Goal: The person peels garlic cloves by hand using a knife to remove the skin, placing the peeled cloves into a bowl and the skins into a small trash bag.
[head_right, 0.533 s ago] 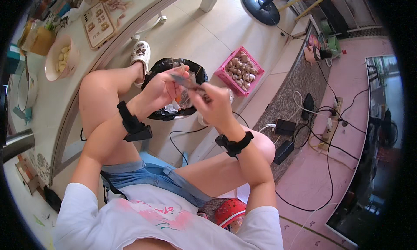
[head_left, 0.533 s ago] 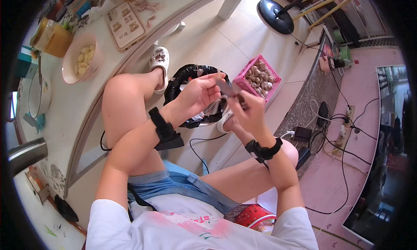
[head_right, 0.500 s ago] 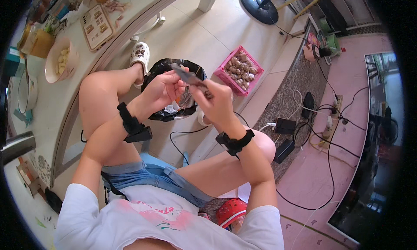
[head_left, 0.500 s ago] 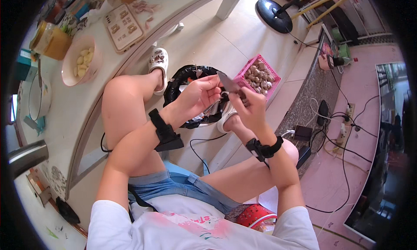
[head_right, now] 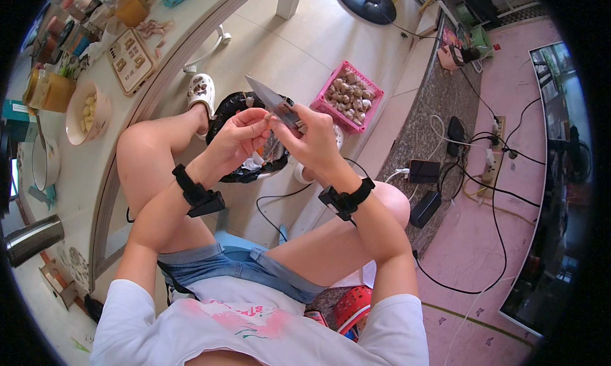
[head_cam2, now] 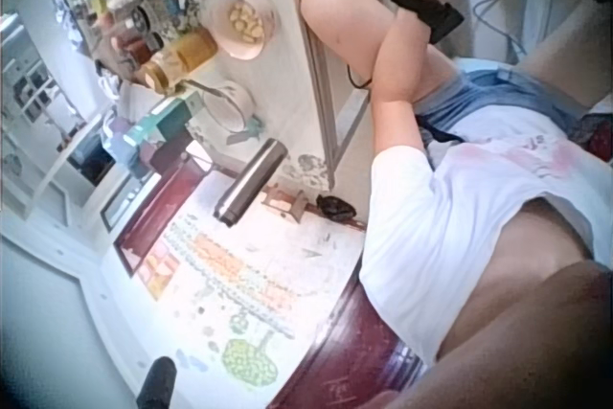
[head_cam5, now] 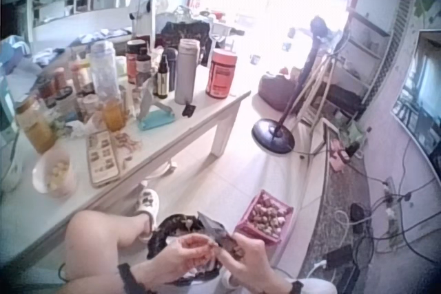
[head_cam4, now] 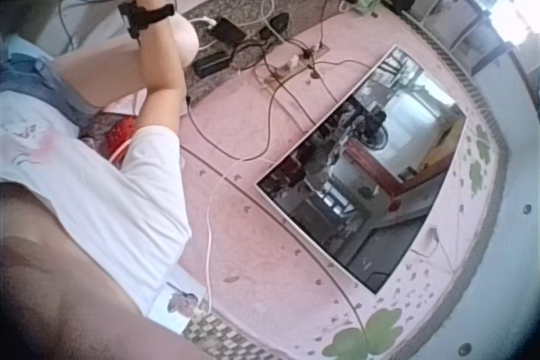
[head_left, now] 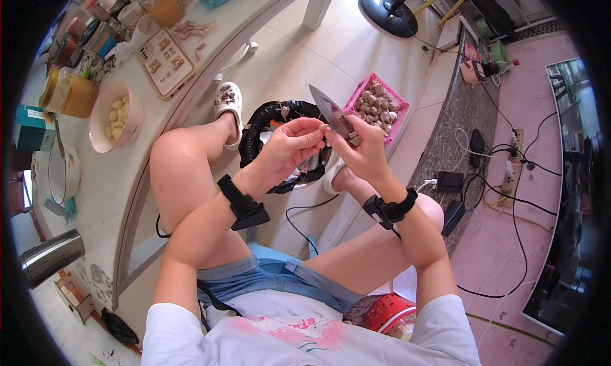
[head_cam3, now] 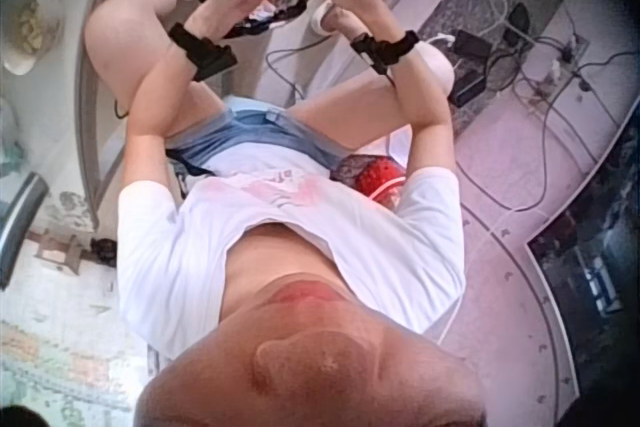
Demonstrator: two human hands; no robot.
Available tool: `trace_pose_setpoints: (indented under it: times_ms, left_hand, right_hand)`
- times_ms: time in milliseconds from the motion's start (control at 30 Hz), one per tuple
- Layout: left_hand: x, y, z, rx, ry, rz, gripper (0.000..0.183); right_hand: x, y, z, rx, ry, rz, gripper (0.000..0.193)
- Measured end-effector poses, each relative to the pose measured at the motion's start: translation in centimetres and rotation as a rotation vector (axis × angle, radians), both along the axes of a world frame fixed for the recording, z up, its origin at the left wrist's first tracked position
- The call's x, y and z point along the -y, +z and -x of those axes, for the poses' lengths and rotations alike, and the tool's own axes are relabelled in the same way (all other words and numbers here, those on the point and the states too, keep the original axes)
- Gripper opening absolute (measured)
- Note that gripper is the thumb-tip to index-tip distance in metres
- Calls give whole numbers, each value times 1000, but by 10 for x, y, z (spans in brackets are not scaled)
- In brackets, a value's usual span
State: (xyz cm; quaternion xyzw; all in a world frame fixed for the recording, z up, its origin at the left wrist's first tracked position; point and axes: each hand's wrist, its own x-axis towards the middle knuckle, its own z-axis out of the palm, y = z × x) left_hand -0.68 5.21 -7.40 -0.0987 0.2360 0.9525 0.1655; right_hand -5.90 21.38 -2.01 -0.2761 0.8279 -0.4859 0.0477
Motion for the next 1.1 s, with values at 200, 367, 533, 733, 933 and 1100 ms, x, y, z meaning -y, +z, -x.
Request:
trace_pose_setpoints:
  times_ms: [200,367,533,733,933,1100]
  left_hand:
    - [1,-2,-1,-46,-29,24,19]
    - [0,3,-3,-42,-24,47,20]
    - [0,4,-4,-58,-32,89,18]
    - [-1,7,-4,-72,-25,169,14]
    - [0,10,-4,-70,-13,207,12]
    - [0,13,-5,-25,2,236,13]
  right_hand:
    - [3,1,-2,-78,-39,5,18]
    - [2,1,-3,-79,-28,10,17]
    - [1,3,-4,-59,-11,-5,18]
    - [-1,2,-2,-111,3,-50,19]
    - [0,-5,-1,-209,-15,-100,22]
    - [5,-4,-2,-158,-39,-71,20]
